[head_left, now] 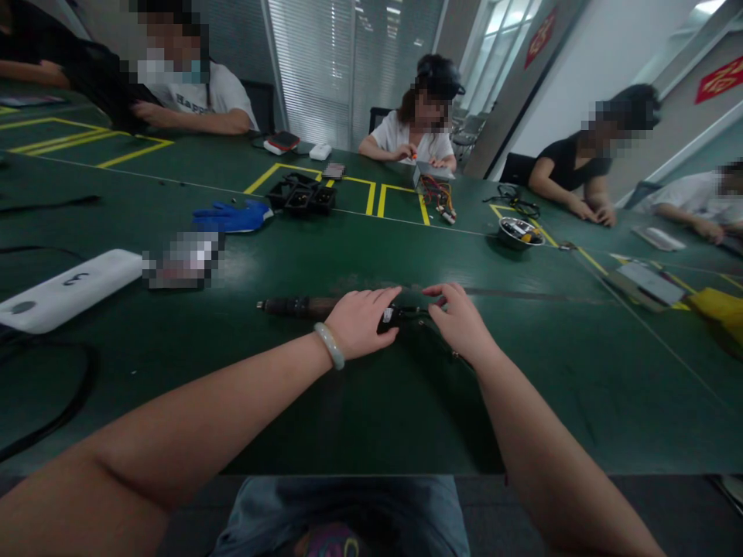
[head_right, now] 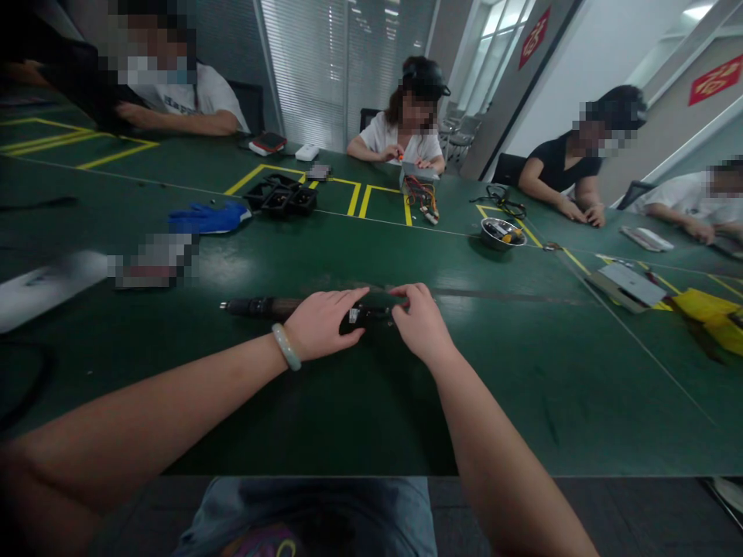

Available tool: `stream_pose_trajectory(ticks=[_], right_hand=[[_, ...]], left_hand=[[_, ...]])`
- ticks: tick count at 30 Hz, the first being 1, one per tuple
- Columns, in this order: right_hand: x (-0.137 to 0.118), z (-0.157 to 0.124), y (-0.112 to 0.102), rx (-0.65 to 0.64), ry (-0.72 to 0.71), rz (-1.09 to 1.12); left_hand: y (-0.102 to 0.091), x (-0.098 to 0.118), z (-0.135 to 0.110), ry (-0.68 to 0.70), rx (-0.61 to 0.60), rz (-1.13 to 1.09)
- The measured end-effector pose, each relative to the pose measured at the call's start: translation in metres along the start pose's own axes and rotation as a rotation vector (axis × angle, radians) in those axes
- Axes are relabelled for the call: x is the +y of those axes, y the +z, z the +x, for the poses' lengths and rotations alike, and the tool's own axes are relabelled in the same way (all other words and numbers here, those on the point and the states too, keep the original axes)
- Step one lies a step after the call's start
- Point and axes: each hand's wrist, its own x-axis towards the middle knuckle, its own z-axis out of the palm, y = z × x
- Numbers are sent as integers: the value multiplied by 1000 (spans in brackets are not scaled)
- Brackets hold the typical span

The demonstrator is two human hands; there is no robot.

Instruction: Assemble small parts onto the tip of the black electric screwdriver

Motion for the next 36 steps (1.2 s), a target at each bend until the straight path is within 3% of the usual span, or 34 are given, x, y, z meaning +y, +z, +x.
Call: stream_pose_trajectory(ticks=[3, 6, 11, 17, 27, 36], right_hand=[[13, -12, -21, -171, 113, -101], [15, -20, -28, -346, 71, -210], [4, -25, -27, -402, -6, -330], [-2, -27, -17, -403, 28, -232], [-1, -24, -1, -427, 45, -14], [-8, -21, 11, -260, -34, -43]], left_hand=[[3, -2, 2, 3, -41, 43], [4, -5, 4, 9, -59, 54], [-2, 0, 4, 35, -61, 48], [-7, 8, 2, 61, -90, 87], [-1, 5, 4, 111, -68, 52], [1, 10, 5, 105, -78, 63]])
